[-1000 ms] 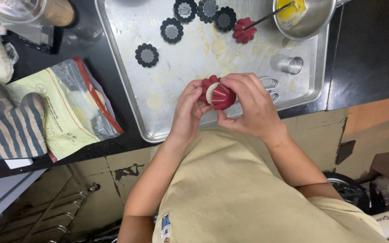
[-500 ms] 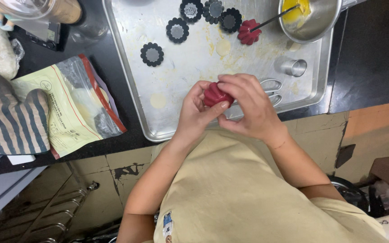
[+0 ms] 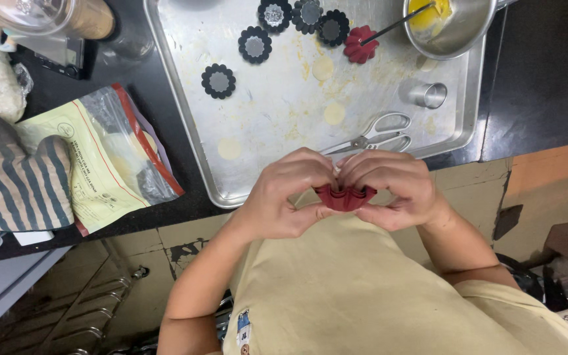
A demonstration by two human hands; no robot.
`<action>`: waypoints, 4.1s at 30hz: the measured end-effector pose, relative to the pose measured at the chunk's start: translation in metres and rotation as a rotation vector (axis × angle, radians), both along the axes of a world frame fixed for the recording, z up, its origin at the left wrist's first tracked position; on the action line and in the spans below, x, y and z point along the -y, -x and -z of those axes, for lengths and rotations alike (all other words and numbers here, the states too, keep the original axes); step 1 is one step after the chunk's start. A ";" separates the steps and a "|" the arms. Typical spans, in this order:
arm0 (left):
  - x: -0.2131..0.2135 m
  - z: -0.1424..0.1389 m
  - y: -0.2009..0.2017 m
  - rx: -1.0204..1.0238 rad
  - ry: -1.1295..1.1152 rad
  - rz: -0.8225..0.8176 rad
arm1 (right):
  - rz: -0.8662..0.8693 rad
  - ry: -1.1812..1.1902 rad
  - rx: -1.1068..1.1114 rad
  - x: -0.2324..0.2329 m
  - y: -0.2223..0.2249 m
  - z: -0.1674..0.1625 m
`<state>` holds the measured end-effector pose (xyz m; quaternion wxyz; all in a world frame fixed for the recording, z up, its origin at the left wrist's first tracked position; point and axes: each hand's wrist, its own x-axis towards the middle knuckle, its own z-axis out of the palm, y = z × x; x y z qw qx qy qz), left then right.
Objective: The person lines fluted metal pastry molds with small round dough discs, pressing the dough into each mold by hand and setting the lined molds on a tray. They occasionally use a brush to apply egg wash to dough pieces and briefly open an oven door before returning to lining more molds.
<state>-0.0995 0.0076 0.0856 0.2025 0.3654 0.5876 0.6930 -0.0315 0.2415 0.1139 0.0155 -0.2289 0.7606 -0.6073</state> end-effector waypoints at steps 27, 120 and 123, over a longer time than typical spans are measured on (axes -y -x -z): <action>-0.072 0.159 -0.019 0.888 0.016 -0.218 | 0.286 -0.390 0.196 0.001 0.020 0.106; 0.184 0.128 0.146 -0.365 0.980 -1.133 | 0.187 -0.722 0.039 0.076 0.115 0.156; 0.187 0.128 0.150 -0.427 0.933 -1.145 | 0.189 -0.712 0.038 0.074 0.114 0.161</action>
